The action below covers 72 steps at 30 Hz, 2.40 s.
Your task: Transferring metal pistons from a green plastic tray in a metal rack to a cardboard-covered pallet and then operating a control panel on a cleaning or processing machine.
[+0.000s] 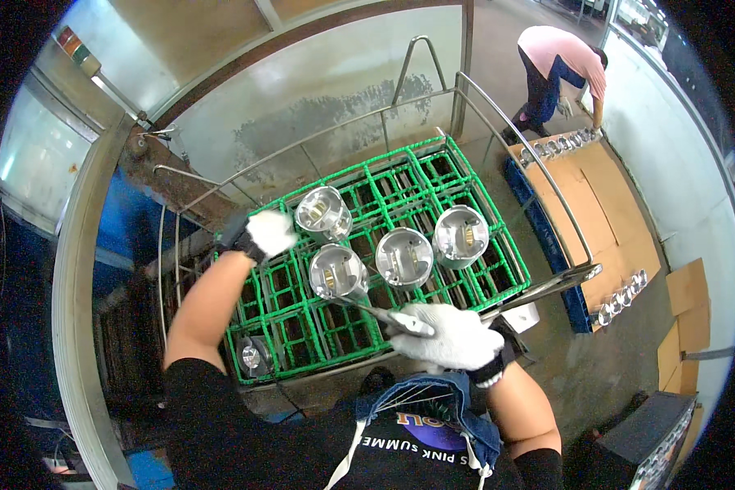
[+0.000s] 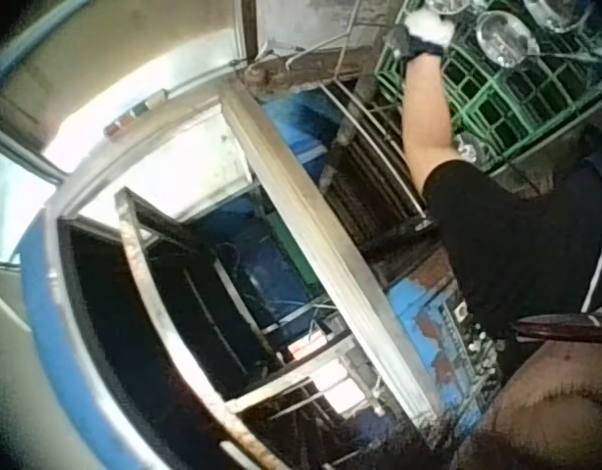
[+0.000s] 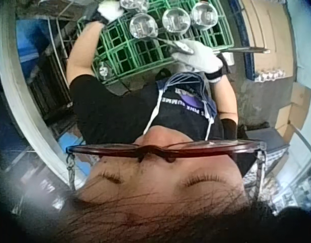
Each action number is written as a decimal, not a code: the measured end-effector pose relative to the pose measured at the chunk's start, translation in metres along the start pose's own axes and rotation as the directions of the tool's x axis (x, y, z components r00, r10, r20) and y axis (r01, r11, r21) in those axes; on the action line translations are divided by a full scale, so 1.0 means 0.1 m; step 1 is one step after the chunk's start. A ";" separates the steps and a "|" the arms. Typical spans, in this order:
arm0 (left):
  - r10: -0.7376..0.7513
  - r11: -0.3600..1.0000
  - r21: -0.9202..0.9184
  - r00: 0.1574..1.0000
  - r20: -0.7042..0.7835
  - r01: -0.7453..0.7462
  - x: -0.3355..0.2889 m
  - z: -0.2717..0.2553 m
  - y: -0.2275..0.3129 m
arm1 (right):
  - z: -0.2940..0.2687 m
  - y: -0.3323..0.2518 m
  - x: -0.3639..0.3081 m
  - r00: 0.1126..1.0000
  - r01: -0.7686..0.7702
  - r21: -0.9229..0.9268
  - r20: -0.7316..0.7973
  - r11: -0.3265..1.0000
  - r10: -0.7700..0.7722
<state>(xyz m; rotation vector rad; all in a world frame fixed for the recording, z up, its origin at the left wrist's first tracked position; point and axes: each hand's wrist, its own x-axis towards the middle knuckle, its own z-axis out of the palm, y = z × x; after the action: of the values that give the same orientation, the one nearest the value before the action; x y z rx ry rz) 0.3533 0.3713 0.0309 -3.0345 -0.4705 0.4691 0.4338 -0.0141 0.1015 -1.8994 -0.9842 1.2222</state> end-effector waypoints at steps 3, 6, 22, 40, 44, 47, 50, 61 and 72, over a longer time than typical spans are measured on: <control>-0.108 0.827 0.458 0.709 0.697 -0.325 -0.18 0.35 -0.22 | 0.10 0.02 0.32 0.896 -0.144 -0.168 -0.441 0.975 0.056; -0.281 0.960 0.281 0.026 0.959 0.007 -1.19 2.33 -1.47 | 0.26 -0.18 0.41 0.913 0.153 -0.328 -0.314 0.932 -0.261; -0.210 -0.545 -0.044 -0.085 0.974 0.837 -1.60 2.72 -0.92 | 0.24 -0.10 0.12 0.987 -0.084 -0.281 -0.157 0.956 0.040; 0.099 0.975 -0.018 0.356 0.929 -0.223 -1.04 0.77 -0.36 | 0.63 0.82 0.09 0.919 0.141 -0.086 -0.360 0.986 -0.163; -0.089 0.938 0.340 0.897 0.434 -0.072 -1.08 -0.49 0.39 | 0.61 0.72 -0.10 0.877 0.393 -0.093 -0.261 0.915 -0.403; -0.137 0.990 -0.019 0.991 -0.004 0.137 -1.15 -0.27 0.04 | 0.55 0.60 -0.15 0.938 0.302 -0.017 -0.174 0.953 -0.300; -0.434 0.849 -0.450 0.853 -0.290 0.278 -1.08 -0.24 -0.08 | 0.48 0.53 -0.16 0.948 0.167 -0.045 -0.268 0.985 -0.173; -0.562 -0.604 -0.717 0.824 0.074 -0.347 -1.20 -0.02 0.64 | 0.43 0.60 -0.49 0.896 0.420 0.036 -0.180 0.907 -0.407; -0.765 0.203 -0.972 0.601 -0.234 -0.119 -1.37 0.46 0.18 | 0.74 0.68 -0.35 0.908 0.417 0.090 -0.072 0.904 -0.412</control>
<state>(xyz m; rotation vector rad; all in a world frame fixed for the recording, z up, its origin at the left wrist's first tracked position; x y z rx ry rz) 0.2207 0.3121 0.0251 -3.2183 -1.9362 -1.6706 0.3715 -0.0682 0.0345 -1.5283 -1.1984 0.9470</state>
